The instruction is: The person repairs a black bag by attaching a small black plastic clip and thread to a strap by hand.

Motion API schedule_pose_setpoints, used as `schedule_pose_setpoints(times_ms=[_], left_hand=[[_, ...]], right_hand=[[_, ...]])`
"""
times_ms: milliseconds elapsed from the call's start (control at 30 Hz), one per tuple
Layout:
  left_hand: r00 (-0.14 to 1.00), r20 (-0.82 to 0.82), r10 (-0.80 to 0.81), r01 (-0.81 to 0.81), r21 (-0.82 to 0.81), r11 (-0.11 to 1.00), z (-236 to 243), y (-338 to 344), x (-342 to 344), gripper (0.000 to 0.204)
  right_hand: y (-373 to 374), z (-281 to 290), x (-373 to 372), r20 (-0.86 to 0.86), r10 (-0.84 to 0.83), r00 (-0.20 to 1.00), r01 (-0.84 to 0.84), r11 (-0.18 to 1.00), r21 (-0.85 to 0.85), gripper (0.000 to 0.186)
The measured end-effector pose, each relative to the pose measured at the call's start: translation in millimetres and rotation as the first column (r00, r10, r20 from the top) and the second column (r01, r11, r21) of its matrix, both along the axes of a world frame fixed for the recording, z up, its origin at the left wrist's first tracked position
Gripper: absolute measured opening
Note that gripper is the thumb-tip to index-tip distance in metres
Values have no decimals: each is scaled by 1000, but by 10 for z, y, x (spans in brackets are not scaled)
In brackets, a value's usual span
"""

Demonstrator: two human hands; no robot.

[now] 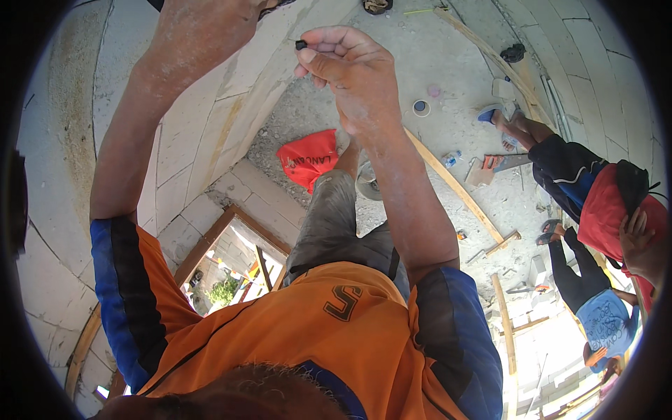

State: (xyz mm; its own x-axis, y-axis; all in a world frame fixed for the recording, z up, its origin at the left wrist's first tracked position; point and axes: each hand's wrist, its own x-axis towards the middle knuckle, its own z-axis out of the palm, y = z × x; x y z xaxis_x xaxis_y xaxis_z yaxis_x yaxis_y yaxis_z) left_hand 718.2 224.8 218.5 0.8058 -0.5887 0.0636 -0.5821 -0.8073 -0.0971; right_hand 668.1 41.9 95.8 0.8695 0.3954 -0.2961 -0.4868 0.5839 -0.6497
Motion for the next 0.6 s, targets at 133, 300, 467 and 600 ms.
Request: schedule_pose_setpoints(times_ms=[133,300,467,600], left_hand=[[891,382,-245,282,-44,958,-142,22,161,6],[993,-44,-111,104,-148,983,-23,-110,120,6],[973,-218,-70,-42,-472,881,68,-215,77,13],[877,-481,-5,-319,-588,744,208,-340,26,24]], right_hand=[[-60,59,44,46,-14,999,14,1000,-4,23],[-167,98,101,145,-86,986,109,982,-155,23],[-187,273,112,246,-129,961,188,953,-237,25],[-185,187,118,301,-180,937,240,954,-177,25]])
